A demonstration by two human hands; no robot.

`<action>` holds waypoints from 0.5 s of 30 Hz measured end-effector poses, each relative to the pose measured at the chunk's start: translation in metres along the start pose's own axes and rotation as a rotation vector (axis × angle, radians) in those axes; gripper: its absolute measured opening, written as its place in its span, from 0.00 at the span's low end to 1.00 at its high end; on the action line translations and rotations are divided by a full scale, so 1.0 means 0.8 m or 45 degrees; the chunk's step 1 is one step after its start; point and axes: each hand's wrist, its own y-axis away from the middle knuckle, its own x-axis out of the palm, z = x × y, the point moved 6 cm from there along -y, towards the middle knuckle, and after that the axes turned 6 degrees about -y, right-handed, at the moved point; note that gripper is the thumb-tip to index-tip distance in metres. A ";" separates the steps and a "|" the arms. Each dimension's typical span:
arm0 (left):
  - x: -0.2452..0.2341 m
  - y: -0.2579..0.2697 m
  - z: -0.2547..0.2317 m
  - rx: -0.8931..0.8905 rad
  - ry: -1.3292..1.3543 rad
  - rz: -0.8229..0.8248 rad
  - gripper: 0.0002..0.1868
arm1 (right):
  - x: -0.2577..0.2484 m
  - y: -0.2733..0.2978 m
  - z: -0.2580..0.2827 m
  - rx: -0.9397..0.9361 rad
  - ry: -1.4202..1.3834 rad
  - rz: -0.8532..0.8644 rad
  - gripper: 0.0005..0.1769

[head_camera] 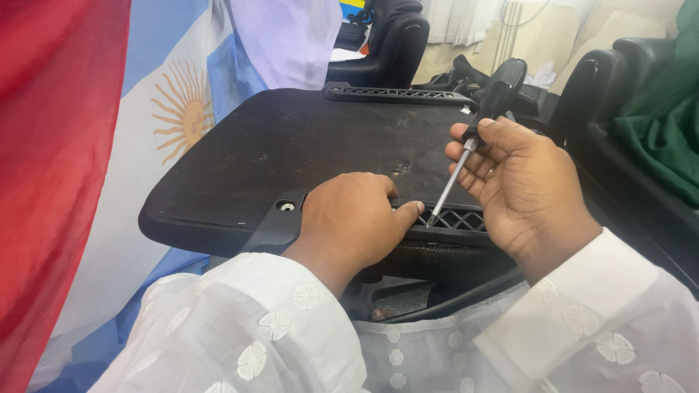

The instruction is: The person uses a screwdriver to tighten screws on the underside of an office chair seat, securing the seat to the chair frame. The person then flips the chair upright and continues to tighten additional screws on the seat base.

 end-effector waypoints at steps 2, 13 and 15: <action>0.004 -0.004 0.000 -0.039 -0.016 0.049 0.20 | -0.003 0.000 0.003 -0.030 0.022 -0.007 0.07; 0.008 -0.019 0.014 0.065 -0.056 -0.273 0.20 | -0.029 -0.006 0.016 -0.081 0.038 -0.050 0.07; 0.007 -0.021 0.020 0.087 -0.076 -0.289 0.20 | -0.035 -0.010 0.021 -0.074 0.073 -0.075 0.07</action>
